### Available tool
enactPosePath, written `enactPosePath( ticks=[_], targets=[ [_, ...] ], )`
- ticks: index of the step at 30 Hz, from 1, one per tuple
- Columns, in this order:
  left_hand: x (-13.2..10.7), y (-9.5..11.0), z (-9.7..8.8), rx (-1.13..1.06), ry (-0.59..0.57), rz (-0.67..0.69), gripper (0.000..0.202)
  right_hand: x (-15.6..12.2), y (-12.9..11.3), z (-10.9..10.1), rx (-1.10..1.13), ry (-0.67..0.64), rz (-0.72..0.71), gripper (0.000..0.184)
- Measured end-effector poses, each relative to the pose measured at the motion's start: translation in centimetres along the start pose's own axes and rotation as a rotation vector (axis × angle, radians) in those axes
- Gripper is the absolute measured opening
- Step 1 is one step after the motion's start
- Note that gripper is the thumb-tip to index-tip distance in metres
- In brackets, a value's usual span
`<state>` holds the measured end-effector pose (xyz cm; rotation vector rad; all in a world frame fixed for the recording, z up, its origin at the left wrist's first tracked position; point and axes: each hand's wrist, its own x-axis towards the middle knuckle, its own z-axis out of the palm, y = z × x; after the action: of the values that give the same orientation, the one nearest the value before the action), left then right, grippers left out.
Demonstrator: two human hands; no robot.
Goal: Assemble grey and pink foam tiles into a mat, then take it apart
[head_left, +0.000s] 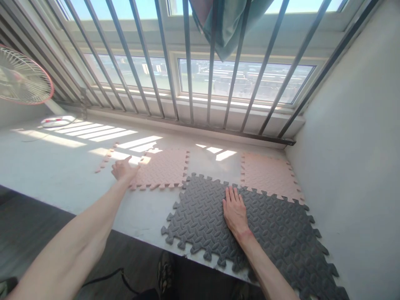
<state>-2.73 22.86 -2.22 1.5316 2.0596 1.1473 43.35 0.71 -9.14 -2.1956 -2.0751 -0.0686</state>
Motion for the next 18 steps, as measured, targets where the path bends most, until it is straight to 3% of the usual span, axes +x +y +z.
enactPosePath(
  ticks=[2,3,6,9,12,16,18],
  targets=[
    [-1.1,1.0,1.8,0.194,0.061,0.077,0.056,0.0,-0.1,-0.2,-0.012,-0.011,0.002,0.061],
    [-1.9,1.7,3.0,0.249,0.038,0.139,0.058,0.0,-0.1,-0.2,-0.017,-0.014,0.002,0.061],
    [-5.3,3.9,7.2,0.282,-0.144,0.317,0.074,0.0,-0.1,-0.2,-0.021,-0.008,0.002,0.061],
    [-9.2,5.0,10.3,0.360,-0.300,0.368,0.103,0.0,0.1,0.1,-0.017,0.005,-0.001,0.060],
    [-11.4,4.5,11.2,0.443,-0.388,0.407,0.105,0.0,0.2,0.5,-0.023,0.021,-0.007,0.060],
    [-11.3,3.4,10.2,0.537,-0.433,0.424,0.083,0.0,0.5,1.1,-0.015,0.056,-0.021,0.060],
    [-11.4,3.8,9.9,0.581,-0.443,0.385,0.076,0.0,0.7,1.4,-0.008,0.082,-0.036,0.060]
  ],
)
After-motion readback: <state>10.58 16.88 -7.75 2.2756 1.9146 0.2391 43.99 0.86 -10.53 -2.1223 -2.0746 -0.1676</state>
